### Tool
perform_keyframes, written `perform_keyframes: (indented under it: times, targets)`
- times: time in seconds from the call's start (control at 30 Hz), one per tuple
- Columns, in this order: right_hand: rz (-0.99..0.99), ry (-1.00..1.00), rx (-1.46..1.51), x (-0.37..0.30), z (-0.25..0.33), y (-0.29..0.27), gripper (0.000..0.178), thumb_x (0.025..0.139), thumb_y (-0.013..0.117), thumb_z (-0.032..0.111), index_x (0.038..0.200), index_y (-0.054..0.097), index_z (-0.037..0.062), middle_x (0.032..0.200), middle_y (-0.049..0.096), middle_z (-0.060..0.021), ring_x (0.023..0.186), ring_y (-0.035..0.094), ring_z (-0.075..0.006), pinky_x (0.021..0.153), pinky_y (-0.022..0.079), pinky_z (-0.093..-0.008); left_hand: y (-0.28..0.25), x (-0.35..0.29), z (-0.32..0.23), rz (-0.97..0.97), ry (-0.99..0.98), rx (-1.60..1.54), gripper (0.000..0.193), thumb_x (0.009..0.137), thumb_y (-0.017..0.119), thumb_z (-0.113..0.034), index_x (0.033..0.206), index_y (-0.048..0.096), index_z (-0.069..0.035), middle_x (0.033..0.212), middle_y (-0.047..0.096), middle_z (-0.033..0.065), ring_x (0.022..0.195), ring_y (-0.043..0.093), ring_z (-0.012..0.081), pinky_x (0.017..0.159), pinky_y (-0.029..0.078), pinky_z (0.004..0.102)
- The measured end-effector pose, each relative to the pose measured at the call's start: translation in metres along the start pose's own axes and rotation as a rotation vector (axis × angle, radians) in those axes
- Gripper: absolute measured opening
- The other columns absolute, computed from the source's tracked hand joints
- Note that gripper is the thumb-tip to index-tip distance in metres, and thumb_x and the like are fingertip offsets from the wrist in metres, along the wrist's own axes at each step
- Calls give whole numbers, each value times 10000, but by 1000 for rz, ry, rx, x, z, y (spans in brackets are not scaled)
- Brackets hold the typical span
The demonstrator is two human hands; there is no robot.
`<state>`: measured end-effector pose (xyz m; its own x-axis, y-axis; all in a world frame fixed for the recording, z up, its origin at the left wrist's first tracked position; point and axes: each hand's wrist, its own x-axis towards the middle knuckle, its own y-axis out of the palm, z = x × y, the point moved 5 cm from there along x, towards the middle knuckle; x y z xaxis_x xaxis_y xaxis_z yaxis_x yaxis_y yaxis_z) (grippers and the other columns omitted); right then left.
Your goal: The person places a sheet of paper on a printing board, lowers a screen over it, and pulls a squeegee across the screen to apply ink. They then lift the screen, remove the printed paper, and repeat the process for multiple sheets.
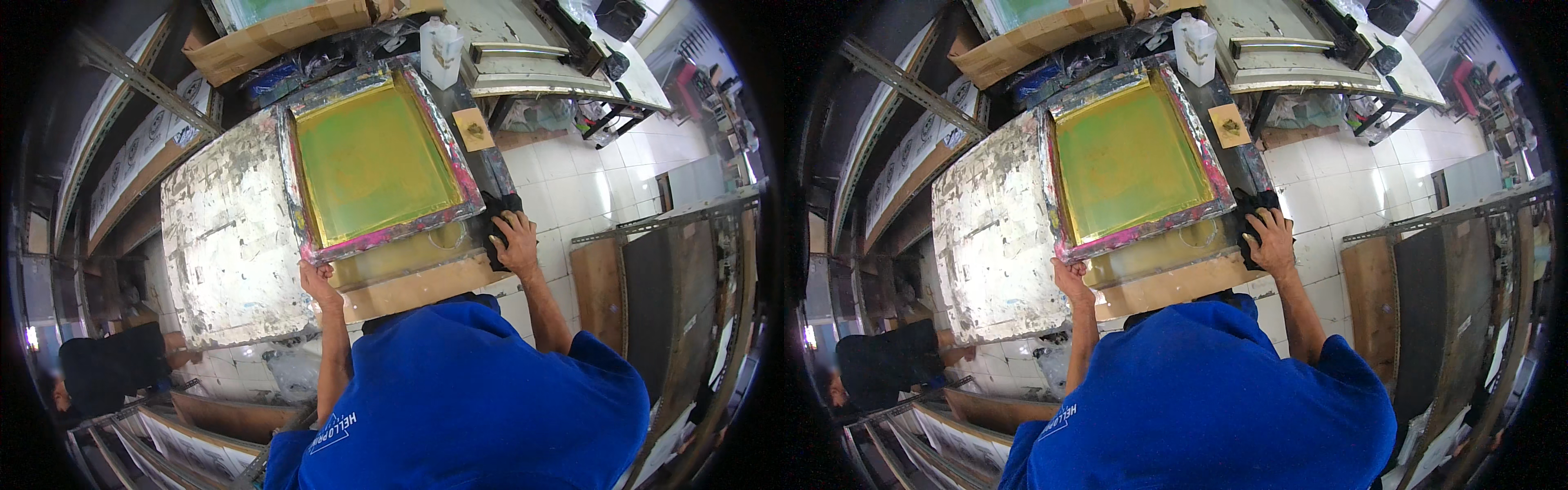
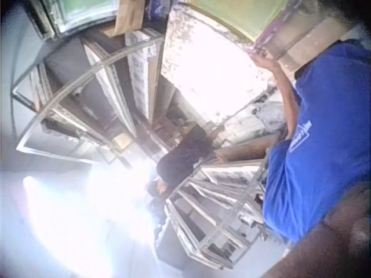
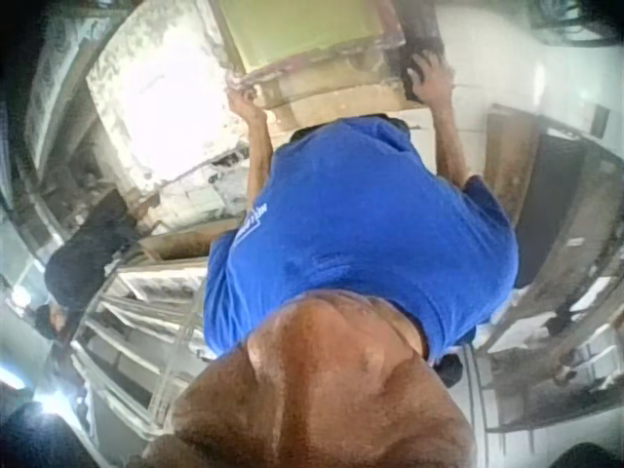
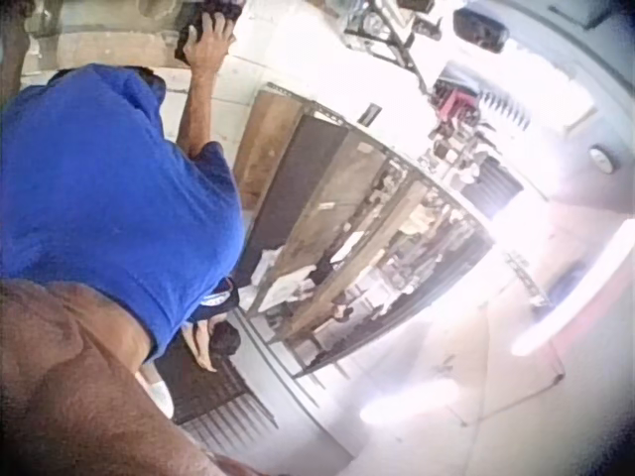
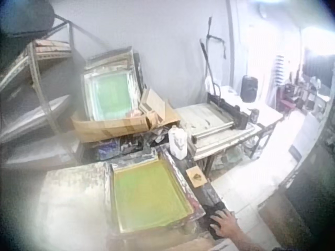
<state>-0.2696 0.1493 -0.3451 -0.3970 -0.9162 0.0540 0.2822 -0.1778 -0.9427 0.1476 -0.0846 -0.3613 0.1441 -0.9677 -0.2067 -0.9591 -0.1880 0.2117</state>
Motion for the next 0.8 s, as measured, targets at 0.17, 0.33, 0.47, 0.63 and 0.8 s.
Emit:
perform_keyframes:
  times: [0.17,0.33,0.47,0.63,0.8]
  targets:
    - [-257,8,23,-13,36,-23,911,783,663,651,1474,475,88,1449,486,-175,1389,362,-443,1117,280,-588,2,1,-18,15,84,44,348,1035,581,-379,969,611,-39,669,566,17,602,499,87,575,385,253]
    - [-201,82,-84,-10,23,-22,1001,766,648,717,1520,416,102,1509,415,-207,1423,318,-446,1155,226,-605,-8,5,-6,37,75,97,290,966,703,-303,1032,634,-29,677,579,1,611,508,82,573,391,250]
    - [-193,58,66,7,22,-38,1037,746,667,720,1540,390,113,1533,388,-205,1439,293,-456,1156,222,-619,-12,5,4,76,58,119,314,916,762,-258,1095,644,-28,732,604,-10,630,513,75,584,399,239]
    - [25,-101,42,6,17,-14,1058,714,698,715,1526,406,102,1518,398,-218,1419,324,-466,1126,254,-633,-12,7,5,162,60,149,520,834,834,-155,1272,596,-7,926,647,-13,712,538,63,625,438,232]
    - [-78,-65,-22,3,35,-31,1013,765,591,791,1476,474,78,1492,425,-222,1442,295,-459,1141,195,-646,-3,7,-5,301,45,113,748,709,917,-88,1344,532,5,1012,636,-6,813,566,65,700,486,238]
